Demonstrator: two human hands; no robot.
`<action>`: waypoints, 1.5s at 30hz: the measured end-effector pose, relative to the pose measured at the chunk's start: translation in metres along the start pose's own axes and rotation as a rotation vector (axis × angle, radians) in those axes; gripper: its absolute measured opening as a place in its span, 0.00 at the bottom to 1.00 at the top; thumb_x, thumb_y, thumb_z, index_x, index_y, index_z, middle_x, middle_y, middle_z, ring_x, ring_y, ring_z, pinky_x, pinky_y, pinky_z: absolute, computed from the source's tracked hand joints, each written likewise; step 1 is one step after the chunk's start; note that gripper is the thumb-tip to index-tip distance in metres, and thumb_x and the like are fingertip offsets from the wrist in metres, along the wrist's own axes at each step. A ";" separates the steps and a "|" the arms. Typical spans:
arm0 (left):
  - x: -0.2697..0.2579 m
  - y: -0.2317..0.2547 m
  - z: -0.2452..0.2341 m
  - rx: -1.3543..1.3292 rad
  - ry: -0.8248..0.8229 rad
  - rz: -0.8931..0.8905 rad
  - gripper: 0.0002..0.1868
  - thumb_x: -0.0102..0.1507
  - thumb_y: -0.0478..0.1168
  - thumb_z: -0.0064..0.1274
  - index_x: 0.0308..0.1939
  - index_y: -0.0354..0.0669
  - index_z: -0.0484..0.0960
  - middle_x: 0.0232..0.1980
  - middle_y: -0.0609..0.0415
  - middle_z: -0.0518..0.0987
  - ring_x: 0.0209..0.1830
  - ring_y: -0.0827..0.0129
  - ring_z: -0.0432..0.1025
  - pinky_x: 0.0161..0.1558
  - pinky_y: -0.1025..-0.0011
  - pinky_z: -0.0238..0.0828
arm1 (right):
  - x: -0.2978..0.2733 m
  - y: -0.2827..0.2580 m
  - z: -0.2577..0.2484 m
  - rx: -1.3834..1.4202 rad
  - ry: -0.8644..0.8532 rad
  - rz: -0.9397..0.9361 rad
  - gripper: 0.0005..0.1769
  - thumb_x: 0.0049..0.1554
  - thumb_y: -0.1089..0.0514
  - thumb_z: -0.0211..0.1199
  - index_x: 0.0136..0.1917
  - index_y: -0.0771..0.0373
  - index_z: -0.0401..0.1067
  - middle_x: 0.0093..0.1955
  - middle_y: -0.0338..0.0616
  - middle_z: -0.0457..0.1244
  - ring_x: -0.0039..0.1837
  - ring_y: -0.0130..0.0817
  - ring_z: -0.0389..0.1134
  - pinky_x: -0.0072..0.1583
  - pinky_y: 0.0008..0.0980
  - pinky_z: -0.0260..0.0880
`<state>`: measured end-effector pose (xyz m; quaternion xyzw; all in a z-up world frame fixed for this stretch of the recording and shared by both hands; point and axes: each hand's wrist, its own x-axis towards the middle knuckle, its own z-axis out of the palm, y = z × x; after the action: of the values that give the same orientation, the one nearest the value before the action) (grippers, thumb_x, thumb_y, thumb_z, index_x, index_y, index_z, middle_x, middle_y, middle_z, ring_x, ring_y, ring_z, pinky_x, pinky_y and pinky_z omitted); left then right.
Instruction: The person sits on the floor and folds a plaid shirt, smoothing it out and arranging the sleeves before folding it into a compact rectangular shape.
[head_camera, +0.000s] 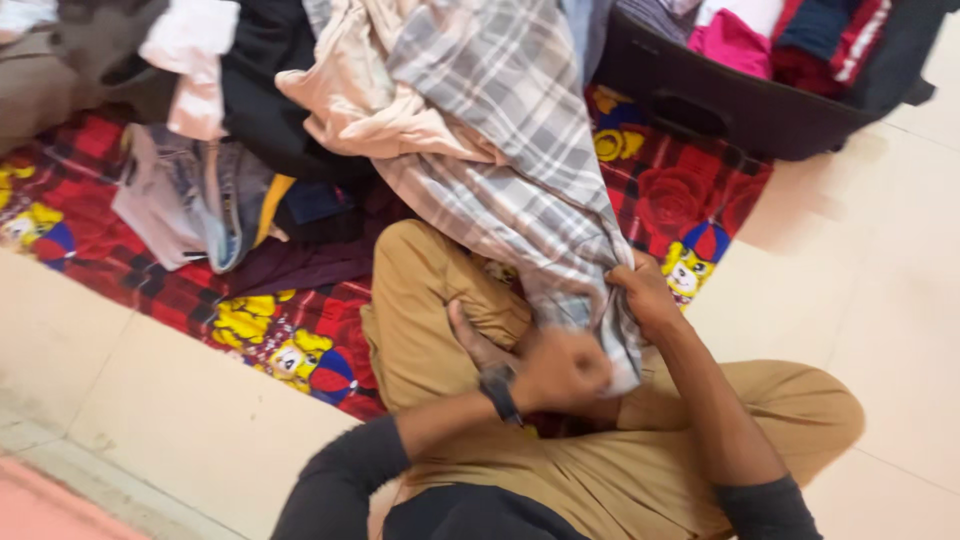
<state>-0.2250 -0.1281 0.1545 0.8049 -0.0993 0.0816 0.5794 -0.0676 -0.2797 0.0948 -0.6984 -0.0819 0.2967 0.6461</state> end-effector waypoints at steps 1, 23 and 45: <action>0.018 -0.017 -0.007 0.070 0.146 -0.032 0.11 0.61 0.43 0.60 0.29 0.41 0.81 0.31 0.48 0.79 0.29 0.54 0.74 0.36 0.60 0.69 | -0.006 -0.006 -0.008 0.140 0.025 0.064 0.18 0.52 0.66 0.55 0.55 0.68 0.76 0.45 0.39 0.69 0.44 0.25 0.68 0.48 0.27 0.69; 0.241 -0.182 -0.362 1.470 0.354 -0.277 0.30 0.56 0.50 0.58 0.55 0.31 0.75 0.54 0.36 0.75 0.56 0.38 0.67 0.55 0.39 0.57 | -0.116 -0.047 -0.209 -0.609 1.083 -0.066 0.18 0.52 0.57 0.56 0.52 0.67 0.76 0.43 0.45 0.69 0.43 0.36 0.68 0.46 0.36 0.69; 0.164 -0.174 -0.242 0.859 0.344 -0.141 0.38 0.59 0.47 0.64 0.73 0.42 0.76 0.65 0.37 0.75 0.66 0.43 0.67 0.57 0.27 0.39 | -0.052 -0.024 -0.141 -1.122 0.317 0.017 0.26 0.55 0.42 0.63 0.55 0.65 0.73 0.48 0.60 0.68 0.49 0.57 0.69 0.51 0.51 0.69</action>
<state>-0.0261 0.1444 0.1119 0.9514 0.0959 0.2079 0.2058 -0.0296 -0.4223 0.1324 -0.9704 -0.1230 0.1049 0.1794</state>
